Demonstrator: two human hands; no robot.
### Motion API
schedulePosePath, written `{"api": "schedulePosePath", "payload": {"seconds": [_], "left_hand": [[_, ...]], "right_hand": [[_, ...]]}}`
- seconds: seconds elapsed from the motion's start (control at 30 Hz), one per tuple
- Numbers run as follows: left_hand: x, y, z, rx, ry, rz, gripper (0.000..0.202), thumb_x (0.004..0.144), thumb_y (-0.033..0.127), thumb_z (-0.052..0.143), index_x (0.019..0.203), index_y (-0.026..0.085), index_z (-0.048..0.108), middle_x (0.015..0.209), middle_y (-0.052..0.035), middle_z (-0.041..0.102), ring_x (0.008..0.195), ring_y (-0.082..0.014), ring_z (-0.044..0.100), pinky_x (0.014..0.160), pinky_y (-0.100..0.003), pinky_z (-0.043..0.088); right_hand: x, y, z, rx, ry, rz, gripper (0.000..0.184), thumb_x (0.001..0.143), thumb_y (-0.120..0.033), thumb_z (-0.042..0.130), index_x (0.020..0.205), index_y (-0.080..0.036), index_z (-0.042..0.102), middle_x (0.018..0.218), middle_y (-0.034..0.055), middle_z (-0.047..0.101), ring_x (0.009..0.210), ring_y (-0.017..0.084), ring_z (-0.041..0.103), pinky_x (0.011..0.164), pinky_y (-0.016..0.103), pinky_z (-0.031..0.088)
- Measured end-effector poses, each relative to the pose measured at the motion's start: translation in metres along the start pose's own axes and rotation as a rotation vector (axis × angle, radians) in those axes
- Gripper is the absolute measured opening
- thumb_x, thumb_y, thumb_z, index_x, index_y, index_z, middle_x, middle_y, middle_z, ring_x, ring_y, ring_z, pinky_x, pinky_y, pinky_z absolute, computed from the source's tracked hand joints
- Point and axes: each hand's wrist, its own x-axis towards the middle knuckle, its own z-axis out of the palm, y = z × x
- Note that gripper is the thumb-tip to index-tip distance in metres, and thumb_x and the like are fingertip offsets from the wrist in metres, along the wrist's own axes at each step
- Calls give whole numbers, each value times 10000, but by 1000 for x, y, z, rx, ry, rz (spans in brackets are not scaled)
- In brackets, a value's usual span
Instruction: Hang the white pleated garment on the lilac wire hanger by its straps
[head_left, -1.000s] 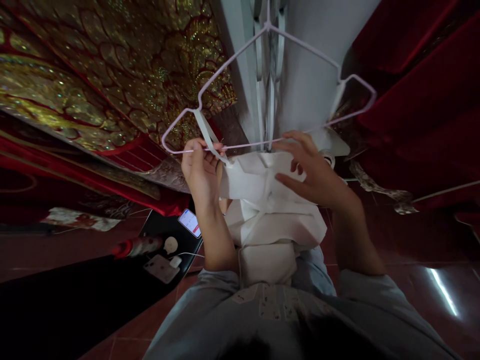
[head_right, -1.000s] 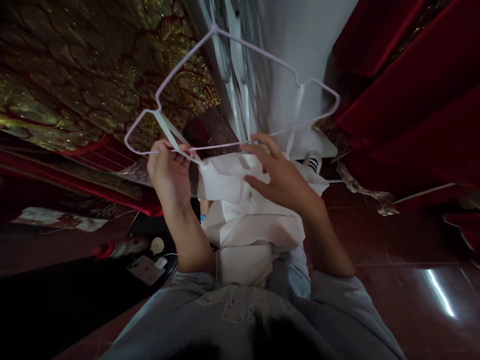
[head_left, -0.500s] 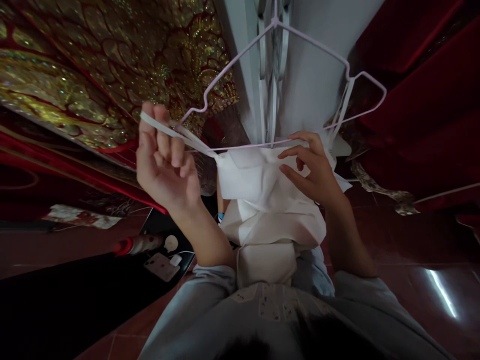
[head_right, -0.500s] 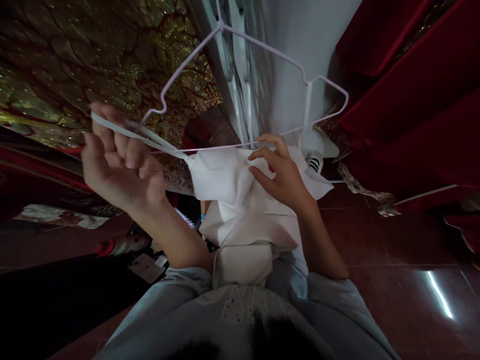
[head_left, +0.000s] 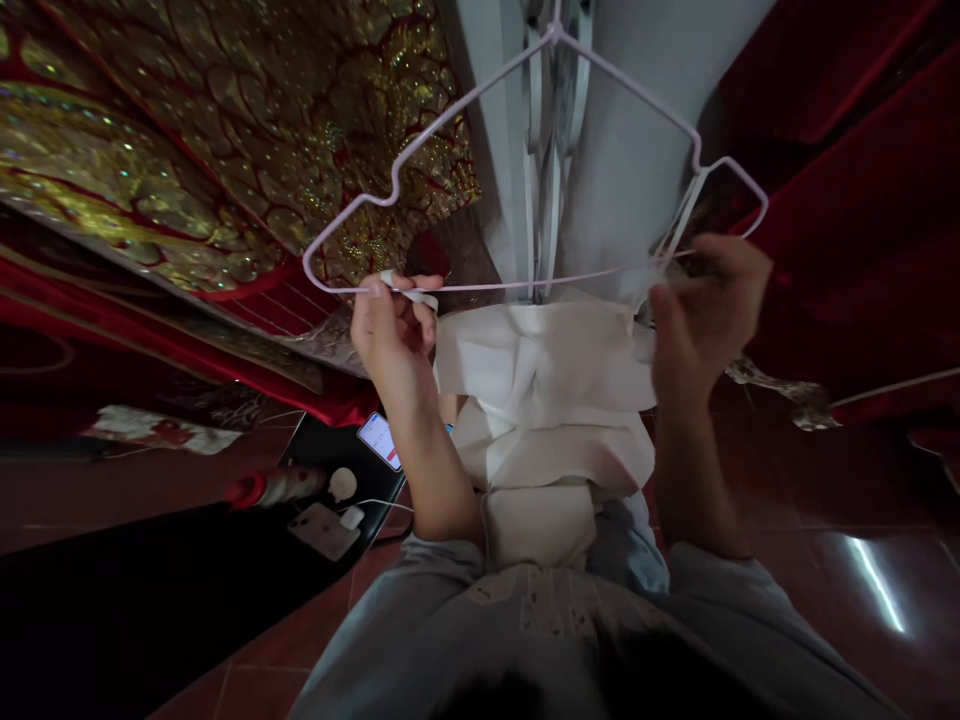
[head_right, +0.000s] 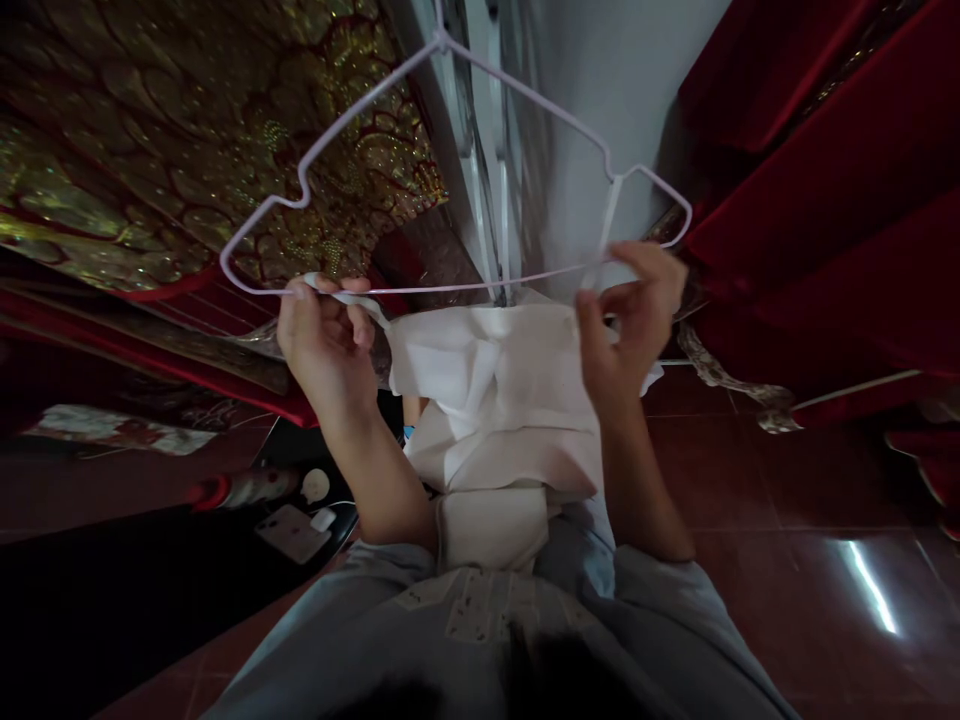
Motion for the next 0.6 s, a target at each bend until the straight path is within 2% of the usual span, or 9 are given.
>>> {"api": "schedulePosePath", "payload": {"seconds": [0.07,0.13,0.2,0.27,0.33,0.4,0.47,0.53,0.6], "left_hand": [[0,0,3,-3,35,-19,413,1102,503,724,823,225,602,840,-44,782,460,-96,346,427,-264,165],[0,-2,3,-2,52,-23,432,1094,518,736,818,228,577,829,-44,778,447,-95,341,428,-274,175],[1,-6,1,13,49,0,456,1081,565,739,820,233,568,822,-45,779,437,-95,340,433,-281,189],[2,-8,-3,50,23,35,481,1057,631,741,828,241,576,835,-52,788,435,-101,349,446,-295,215],[4,-10,-8,109,-24,70,497,1025,692,743,841,255,592,871,-59,803,446,-119,373,476,-320,244],[5,-11,-14,189,-73,92,504,1011,743,715,863,275,603,915,-61,817,474,-148,415,518,-348,267],[7,-11,-19,269,-103,102,517,1012,789,665,884,292,605,945,-62,823,507,-177,461,555,-368,284],[8,-10,-22,308,-109,110,541,1001,828,639,892,300,603,958,-64,825,529,-192,486,573,-378,288],[10,-10,-22,310,-100,113,559,976,853,652,890,303,603,954,-66,823,537,-196,487,579,-382,286]], "right_hand": [[13,5,-9,-3,94,22,379,979,-526,740,1320,-367,694,1325,73,644,875,195,633,743,409,567],[28,-1,-16,-10,-41,88,223,980,-504,759,1117,-328,758,1126,62,704,816,191,636,688,383,546],[41,-16,-19,7,-165,154,191,966,-478,788,938,-291,757,941,36,712,696,154,581,584,324,468],[51,-31,-21,83,-172,183,156,943,-440,806,964,-287,784,890,15,734,583,106,478,486,279,348],[60,-37,-23,155,-131,194,220,947,-386,773,1149,-310,814,1031,36,808,556,96,450,439,278,305],[67,-27,-25,182,-8,147,378,945,-334,718,1315,-320,789,1265,74,823,602,114,522,426,289,332],[70,-5,-26,172,179,45,463,909,-302,700,1366,-298,774,1380,89,793,639,120,569,419,280,330],[68,19,-25,172,380,-51,454,900,-321,709,1345,-280,783,1337,91,798,599,101,534,405,258,271],[60,32,-23,166,545,-107,356,934,-359,738,1277,-293,807,1214,65,811,548,82,469,414,248,233]]}}
